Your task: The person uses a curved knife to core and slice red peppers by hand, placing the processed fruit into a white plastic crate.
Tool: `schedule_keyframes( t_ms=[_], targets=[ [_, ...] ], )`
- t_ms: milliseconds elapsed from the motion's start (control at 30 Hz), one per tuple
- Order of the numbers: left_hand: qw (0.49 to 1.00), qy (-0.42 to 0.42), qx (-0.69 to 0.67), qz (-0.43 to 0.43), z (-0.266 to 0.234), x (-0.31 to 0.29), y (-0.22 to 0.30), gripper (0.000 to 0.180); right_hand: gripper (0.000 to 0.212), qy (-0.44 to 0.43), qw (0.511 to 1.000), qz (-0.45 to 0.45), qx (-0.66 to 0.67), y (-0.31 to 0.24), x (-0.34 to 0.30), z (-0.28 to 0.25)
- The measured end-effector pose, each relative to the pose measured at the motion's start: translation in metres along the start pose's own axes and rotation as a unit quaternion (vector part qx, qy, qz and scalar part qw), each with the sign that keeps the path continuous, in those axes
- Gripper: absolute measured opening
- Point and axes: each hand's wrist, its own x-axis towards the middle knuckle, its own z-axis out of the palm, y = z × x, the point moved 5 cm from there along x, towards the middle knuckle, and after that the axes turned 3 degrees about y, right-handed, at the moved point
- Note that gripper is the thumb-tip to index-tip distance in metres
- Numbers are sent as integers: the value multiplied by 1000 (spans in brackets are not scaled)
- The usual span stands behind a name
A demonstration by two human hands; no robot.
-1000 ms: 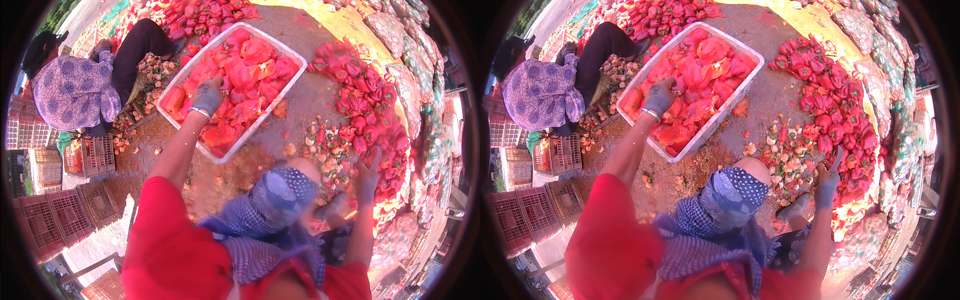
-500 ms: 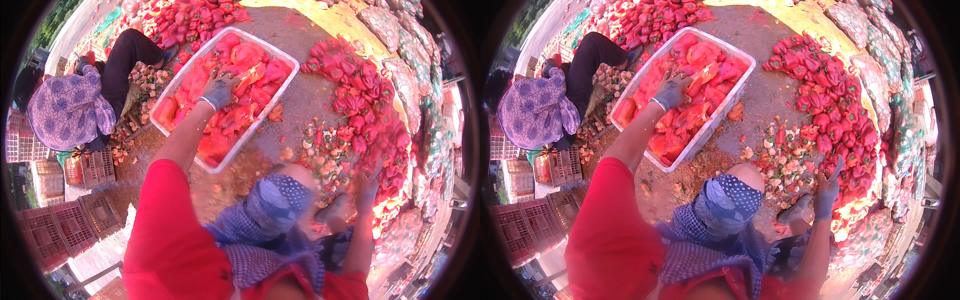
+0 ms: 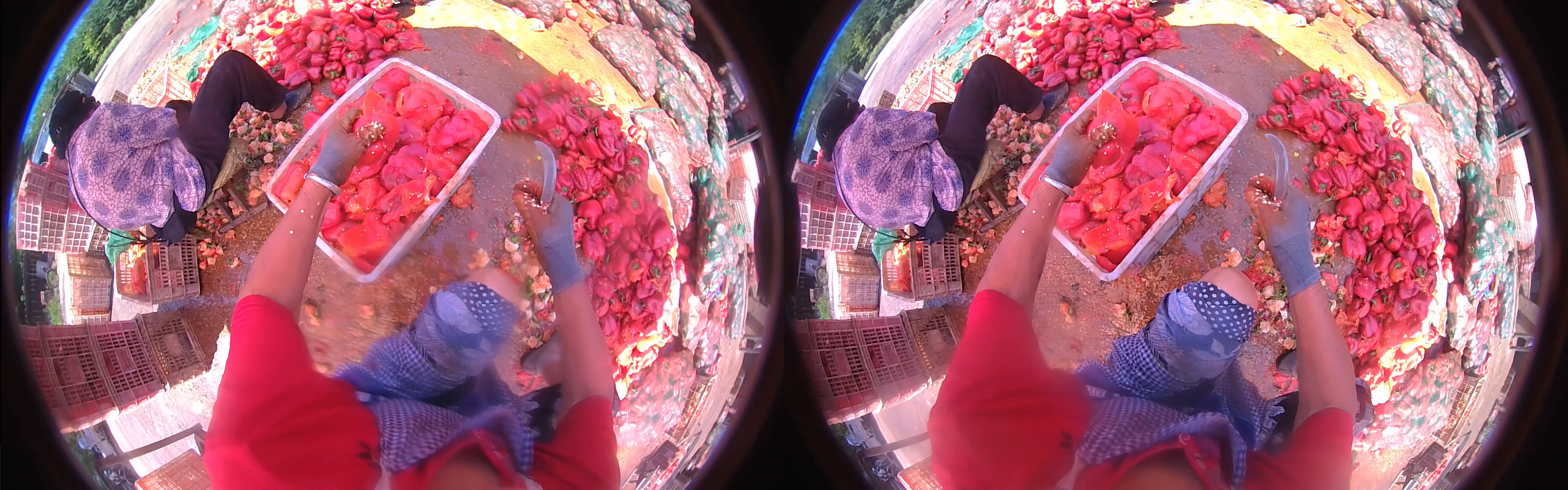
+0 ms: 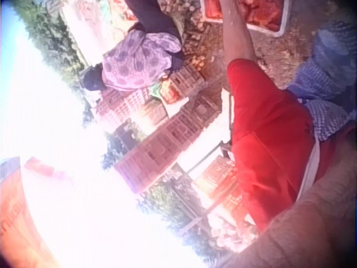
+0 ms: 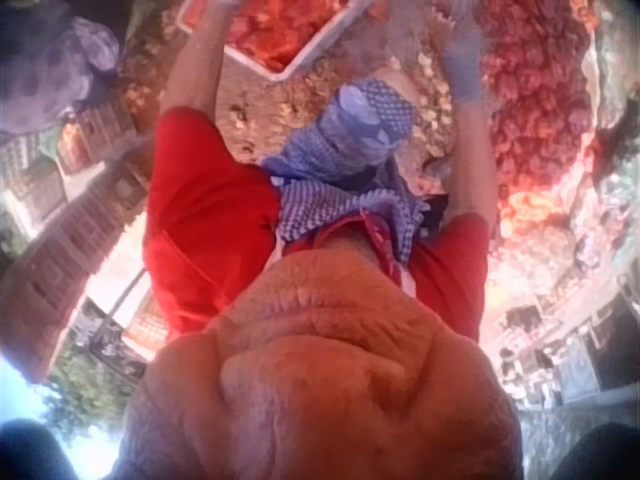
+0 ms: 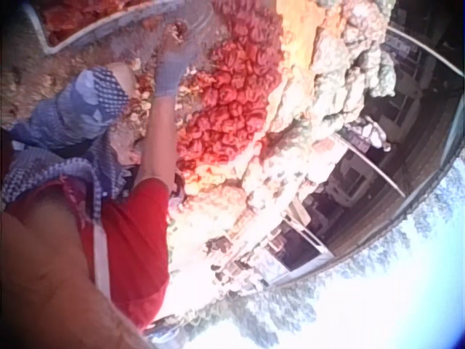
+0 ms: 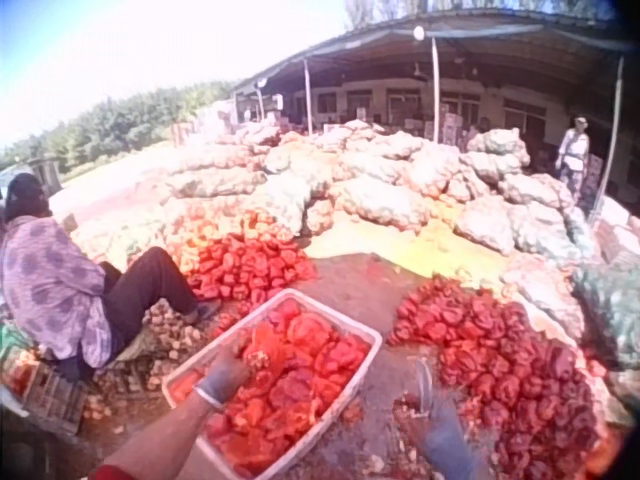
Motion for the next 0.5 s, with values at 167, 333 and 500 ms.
schedule_keyframes(
  t_ms=[167, 333, 500],
  targets=[
    [986, -115, -99, -74, 8, -45, 69, 52, 43, -94, 978, -182, -46, -58, 8, 61],
    [981, -182, -55, 27, 18, -82, 87, 45, 73, -196, 952, -228, -56, -90, 2, 113],
    [967, -223, -98, 74, 34, -108, 127, 38, 68, -306, 942, -53, 123, -67, -4, 133]
  ],
)
